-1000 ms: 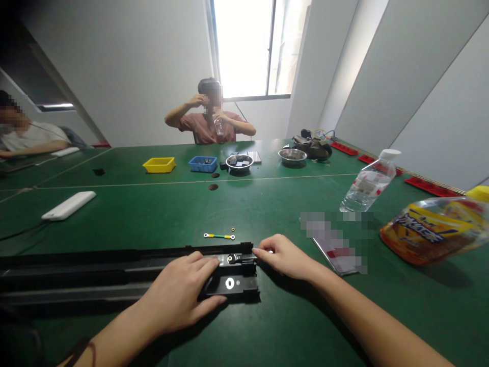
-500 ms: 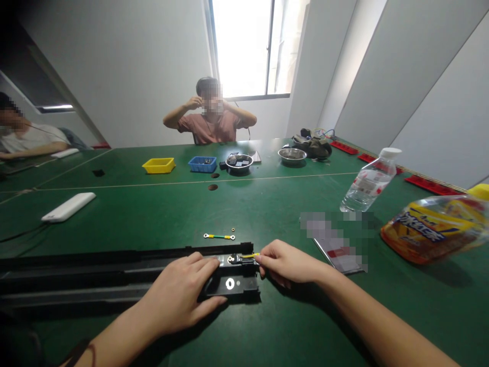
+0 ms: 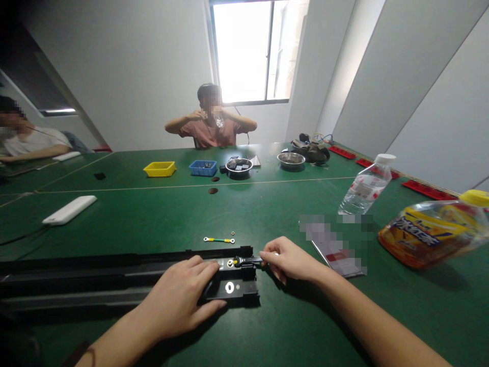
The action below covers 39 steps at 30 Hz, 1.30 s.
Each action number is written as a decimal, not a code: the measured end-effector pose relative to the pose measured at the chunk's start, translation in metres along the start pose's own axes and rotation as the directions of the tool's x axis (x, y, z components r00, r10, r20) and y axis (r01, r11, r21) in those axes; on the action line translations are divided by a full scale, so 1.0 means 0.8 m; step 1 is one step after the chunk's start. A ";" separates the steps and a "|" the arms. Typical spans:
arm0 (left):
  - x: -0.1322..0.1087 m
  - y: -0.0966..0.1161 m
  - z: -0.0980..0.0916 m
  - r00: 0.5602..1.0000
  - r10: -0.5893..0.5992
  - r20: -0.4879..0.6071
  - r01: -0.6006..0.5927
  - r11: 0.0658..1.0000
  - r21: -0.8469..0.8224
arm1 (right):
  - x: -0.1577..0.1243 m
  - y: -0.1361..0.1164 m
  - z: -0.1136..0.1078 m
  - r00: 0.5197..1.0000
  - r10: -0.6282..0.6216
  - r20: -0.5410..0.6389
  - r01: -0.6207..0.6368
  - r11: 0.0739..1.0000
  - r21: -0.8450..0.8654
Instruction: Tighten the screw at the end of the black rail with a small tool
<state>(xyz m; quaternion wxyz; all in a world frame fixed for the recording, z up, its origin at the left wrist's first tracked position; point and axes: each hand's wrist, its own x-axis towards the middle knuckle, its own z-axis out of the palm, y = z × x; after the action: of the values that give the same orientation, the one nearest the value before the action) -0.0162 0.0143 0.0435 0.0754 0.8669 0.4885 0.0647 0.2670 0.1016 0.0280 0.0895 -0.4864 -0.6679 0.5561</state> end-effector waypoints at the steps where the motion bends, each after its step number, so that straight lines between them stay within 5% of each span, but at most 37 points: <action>1: 0.000 0.000 0.000 1.000 -0.001 -0.001 0.001 1.000 0.002 | 0.002 0.002 -0.001 1.000 -0.004 -0.021 0.004 1.000 0.006; 7: 0.000 0.000 0.000 1.000 -0.002 0.000 0.002 1.000 0.004 | 0.010 0.005 -0.004 0.982 -0.089 -0.164 0.110 0.986 0.122; 21: 0.001 0.000 0.000 1.000 0.001 0.004 -0.001 1.000 -0.001 | 0.021 0.013 0.007 0.963 -0.208 -0.169 0.220 0.974 0.054; 28: 0.002 0.000 0.000 1.000 0.006 0.004 -0.006 1.000 0.002 | 0.019 0.011 0.012 0.971 -0.160 -0.179 0.161 0.987 -0.009; 39: 0.001 -0.001 0.000 1.000 0.006 0.002 -0.006 1.000 -0.001 | 0.001 -0.004 0.013 0.992 -0.122 0.014 0.122 0.981 -0.152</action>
<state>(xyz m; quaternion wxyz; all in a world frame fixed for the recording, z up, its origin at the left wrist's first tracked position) -0.0163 0.0149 0.0431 0.0760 0.8684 0.4857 0.0645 0.2579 0.0956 0.0267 0.0844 -0.4488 -0.7373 0.4978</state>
